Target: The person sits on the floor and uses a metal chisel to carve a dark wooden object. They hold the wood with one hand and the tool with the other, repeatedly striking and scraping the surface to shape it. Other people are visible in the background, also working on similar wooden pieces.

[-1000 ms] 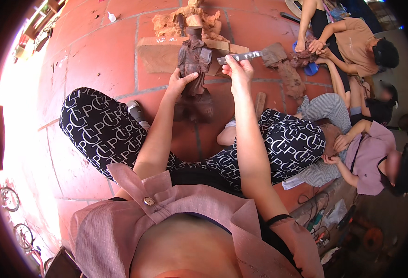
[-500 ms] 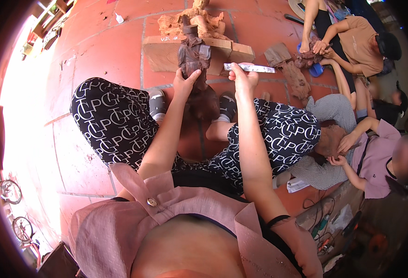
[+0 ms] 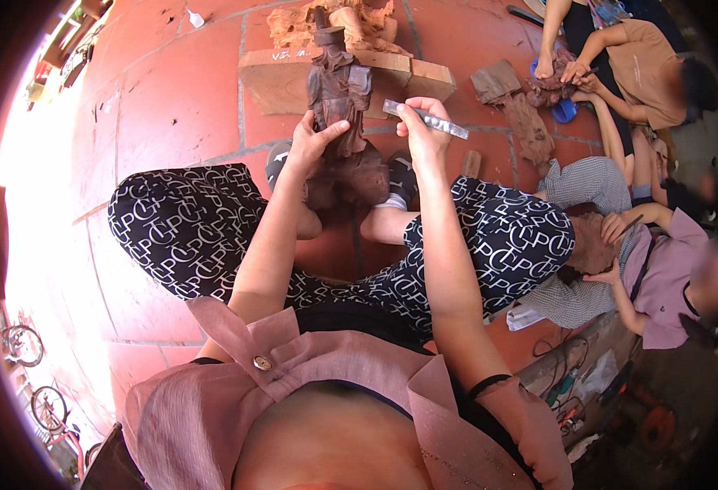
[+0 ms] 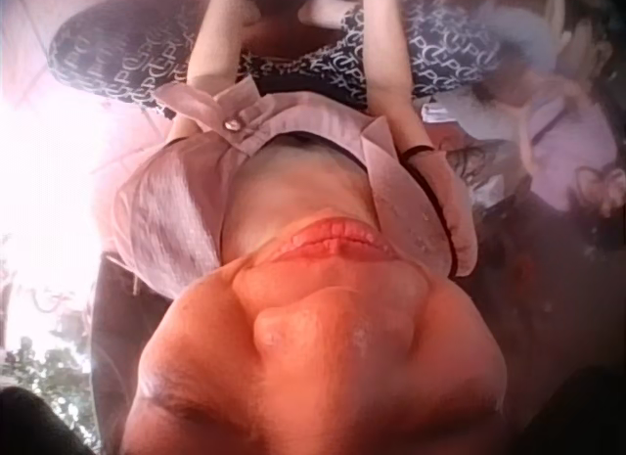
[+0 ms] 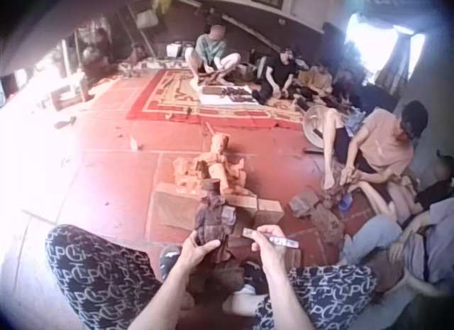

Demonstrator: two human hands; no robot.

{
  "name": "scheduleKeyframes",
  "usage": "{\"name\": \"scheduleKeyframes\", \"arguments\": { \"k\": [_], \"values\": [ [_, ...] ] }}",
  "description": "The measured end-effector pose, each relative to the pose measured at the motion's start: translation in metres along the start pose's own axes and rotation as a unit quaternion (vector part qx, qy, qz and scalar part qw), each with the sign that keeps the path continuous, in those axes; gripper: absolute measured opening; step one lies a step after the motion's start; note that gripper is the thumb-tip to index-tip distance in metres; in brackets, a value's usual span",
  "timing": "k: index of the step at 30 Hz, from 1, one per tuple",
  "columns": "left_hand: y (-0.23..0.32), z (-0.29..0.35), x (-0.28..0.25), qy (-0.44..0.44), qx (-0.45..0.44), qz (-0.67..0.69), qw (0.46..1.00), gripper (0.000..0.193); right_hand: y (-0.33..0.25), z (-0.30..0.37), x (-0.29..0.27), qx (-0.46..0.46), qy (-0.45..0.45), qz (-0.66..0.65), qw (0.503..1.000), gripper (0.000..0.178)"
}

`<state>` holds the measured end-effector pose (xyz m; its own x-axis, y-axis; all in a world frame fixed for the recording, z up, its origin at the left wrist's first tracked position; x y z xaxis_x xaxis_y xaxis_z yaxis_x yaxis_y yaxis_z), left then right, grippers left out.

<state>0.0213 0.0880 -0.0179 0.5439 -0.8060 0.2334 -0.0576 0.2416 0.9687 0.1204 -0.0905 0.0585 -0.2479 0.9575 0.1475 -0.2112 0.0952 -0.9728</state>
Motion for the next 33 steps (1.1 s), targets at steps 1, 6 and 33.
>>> {"name": "scheduleKeyframes", "arguments": {
  "k": [1, 6, 33],
  "values": [
    [0.004, 0.0, -0.001, 0.003, -0.02, 0.023, 1.0, 0.075, 0.0, -0.001, 0.0, -0.002, -0.005, 0.014, 1.0, 0.014],
    [-0.006, -0.015, -0.003, 0.048, -0.038, -0.09, 0.994, 0.08, -0.008, 0.005, 0.009, 0.014, -0.02, 0.007, 1.0, 0.01],
    [0.053, 0.069, 0.054, -0.028, 0.192, -0.191, 0.962, 0.083, 0.019, 0.0, 0.062, -0.18, 0.023, 0.308, 0.934, 0.017]
  ]
}}
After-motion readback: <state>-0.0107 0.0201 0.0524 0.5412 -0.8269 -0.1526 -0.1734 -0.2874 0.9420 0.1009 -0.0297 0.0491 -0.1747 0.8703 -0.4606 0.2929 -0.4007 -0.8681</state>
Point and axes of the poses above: each hand's wrist, its own z-axis away from the middle knuckle, its own x-axis out of the palm, y = z × x, the point moved 4 cm from there along -z, towards the middle knuckle, and after that the axes turned 8 degrees about x, right-handed, at the moved point
